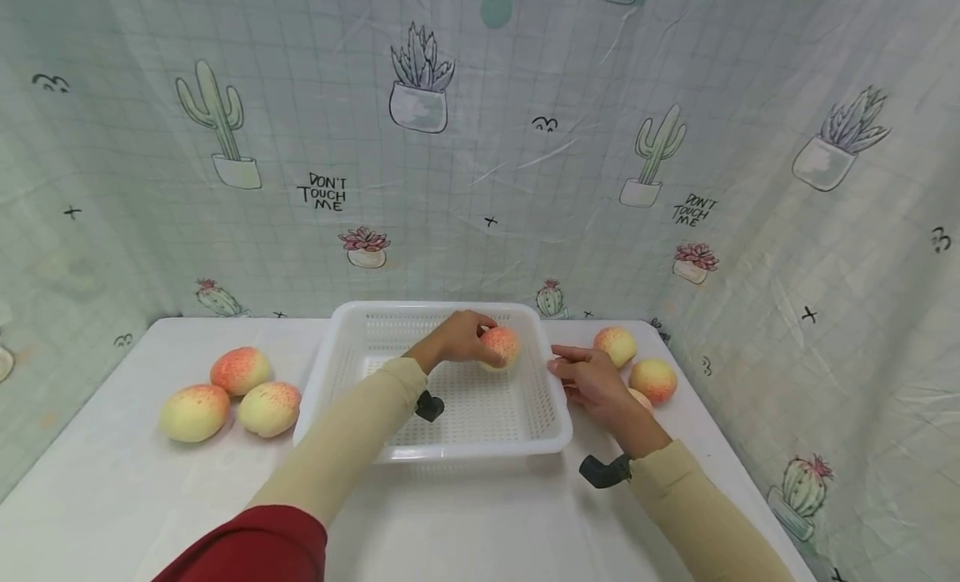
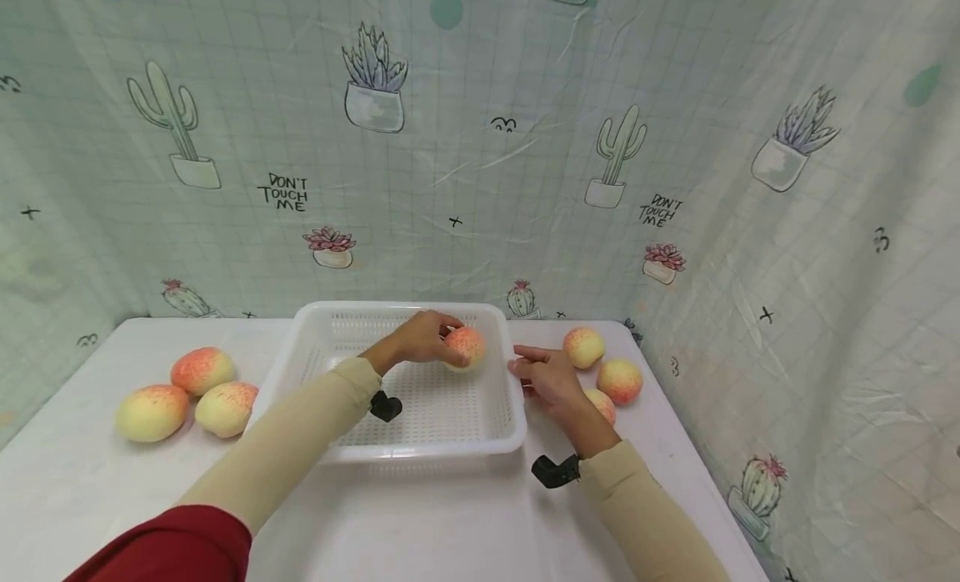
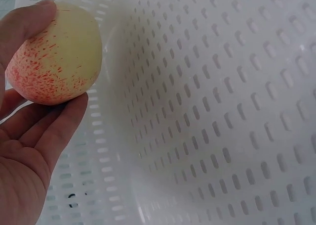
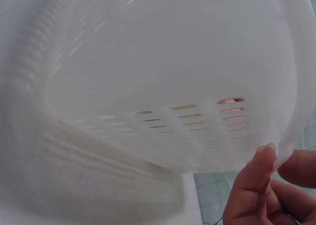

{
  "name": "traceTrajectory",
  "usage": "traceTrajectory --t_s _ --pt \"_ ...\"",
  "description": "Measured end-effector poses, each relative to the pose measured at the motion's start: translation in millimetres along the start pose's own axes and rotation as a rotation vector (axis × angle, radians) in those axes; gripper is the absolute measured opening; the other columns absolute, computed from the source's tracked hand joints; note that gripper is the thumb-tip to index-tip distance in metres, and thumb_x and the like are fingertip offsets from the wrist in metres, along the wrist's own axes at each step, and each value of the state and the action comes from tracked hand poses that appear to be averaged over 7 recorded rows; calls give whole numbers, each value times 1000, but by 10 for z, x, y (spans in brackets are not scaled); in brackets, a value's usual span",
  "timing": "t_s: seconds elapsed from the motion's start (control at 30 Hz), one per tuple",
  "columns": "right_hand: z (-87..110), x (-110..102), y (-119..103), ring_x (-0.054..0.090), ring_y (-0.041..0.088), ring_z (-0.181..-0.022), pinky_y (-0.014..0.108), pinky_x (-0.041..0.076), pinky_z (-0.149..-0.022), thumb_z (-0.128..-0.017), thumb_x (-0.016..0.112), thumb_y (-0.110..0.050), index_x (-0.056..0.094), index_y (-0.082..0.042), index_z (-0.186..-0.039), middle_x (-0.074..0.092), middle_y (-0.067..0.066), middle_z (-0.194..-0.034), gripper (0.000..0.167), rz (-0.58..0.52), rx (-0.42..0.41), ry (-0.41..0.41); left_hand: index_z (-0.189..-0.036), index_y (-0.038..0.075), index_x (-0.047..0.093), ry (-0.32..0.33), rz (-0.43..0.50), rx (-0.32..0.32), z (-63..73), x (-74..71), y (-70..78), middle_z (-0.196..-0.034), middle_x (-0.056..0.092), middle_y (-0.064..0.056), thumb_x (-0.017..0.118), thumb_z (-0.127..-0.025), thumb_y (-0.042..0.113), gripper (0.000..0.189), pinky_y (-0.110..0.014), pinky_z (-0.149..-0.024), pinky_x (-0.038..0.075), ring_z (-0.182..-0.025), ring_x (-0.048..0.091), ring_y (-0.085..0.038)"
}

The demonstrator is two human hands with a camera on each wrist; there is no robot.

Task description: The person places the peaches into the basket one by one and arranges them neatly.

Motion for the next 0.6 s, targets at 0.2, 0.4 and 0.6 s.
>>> traceTrajectory --t_s 0.2,0.4,0.6 --pt "-20 8 21 68 24 -109 33 61 -94 -101 70 -18 62 -17 -146 67 10 -137 46 -14 3 1 -138 10 67 -7 -21 11 -6 38 -13 -134 71 -10 91 -78 39 71 -40 -99 57 -118 67 -24" --pt "-32 2 17 67 24 -110 34 60 -97 -101 70 -19 62 -17 -146 66 10 -138 46 -17 -2 -1 -137 9 68 -13 -29 3 -12 55 14 -136 70 -10 91 -78 38 70 -39 -99 57 -118 67 -24" --pt "-33 1 27 68 25 -110 36 59 -100 -100 71 -19 62 -18 -145 66 9 -139 46 -18 4 7 -139 8 66 -28 -32 -24 -3 73 10 -136 69 -10 91 -78 37 72 -39 -99 57 -118 66 -24"
Point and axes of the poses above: each hand's wrist, its own z-axis away from the middle knuckle, its own x-axis out of the palm, y = z × x, the point moved 6 cm from there along -z, towards the middle knuckle
